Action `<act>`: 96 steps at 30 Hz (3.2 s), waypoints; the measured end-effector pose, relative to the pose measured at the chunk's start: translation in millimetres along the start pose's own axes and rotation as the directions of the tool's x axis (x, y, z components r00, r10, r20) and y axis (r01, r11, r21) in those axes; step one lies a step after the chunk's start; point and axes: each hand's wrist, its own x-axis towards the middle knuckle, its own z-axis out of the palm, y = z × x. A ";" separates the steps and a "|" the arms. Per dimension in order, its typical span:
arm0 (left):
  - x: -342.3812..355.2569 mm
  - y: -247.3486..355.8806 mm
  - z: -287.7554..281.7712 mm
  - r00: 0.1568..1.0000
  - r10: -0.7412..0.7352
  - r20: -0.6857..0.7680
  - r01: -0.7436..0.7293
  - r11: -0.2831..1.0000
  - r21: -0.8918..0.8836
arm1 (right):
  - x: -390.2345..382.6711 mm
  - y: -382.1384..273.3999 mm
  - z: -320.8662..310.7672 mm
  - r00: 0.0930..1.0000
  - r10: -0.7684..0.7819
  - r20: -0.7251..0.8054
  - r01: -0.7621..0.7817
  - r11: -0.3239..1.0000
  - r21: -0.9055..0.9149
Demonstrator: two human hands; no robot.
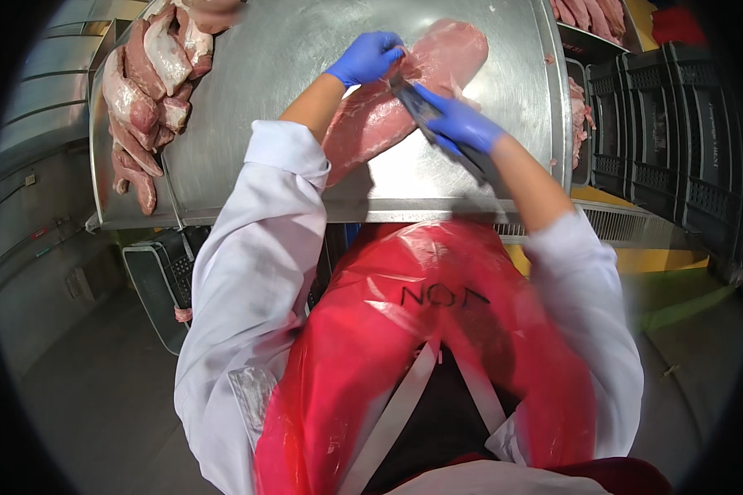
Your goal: The person uses a knife to trim fat and cut large pieces of raw meat on a stainless steel table. They repeatedly pick up meat, slice off sections, and place the trimmed pieces into a green crate below the table.
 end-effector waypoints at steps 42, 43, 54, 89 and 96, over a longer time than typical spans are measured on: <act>-142.5 -37.4 -81.1 0.939 0.144 0.312 -0.321 0.692 0.647 | 79.4 -72.5 150.5 0.974 0.208 -0.087 -0.207 0.978 0.020; -144.2 -46.3 -86.8 0.954 0.123 0.273 -0.268 0.755 0.598 | 78.2 -71.1 153.8 0.978 0.191 -0.084 -0.190 0.982 0.021; -194.1 -51.4 -147.9 0.933 0.342 0.115 -0.334 0.697 0.634 | 58.0 -106.9 200.3 0.980 0.197 0.036 -0.180 0.945 -0.272; -459.9 -101.2 -79.6 0.951 -0.248 -0.183 0.308 0.772 0.555 | 67.3 12.3 -112.6 0.917 0.120 -0.381 -0.209 0.956 -0.204; -218.8 -49.3 27.3 0.923 0.146 -0.356 0.014 0.911 0.412 | -1.7 29.7 -87.9 0.963 0.039 -0.266 -0.096 0.974 -0.207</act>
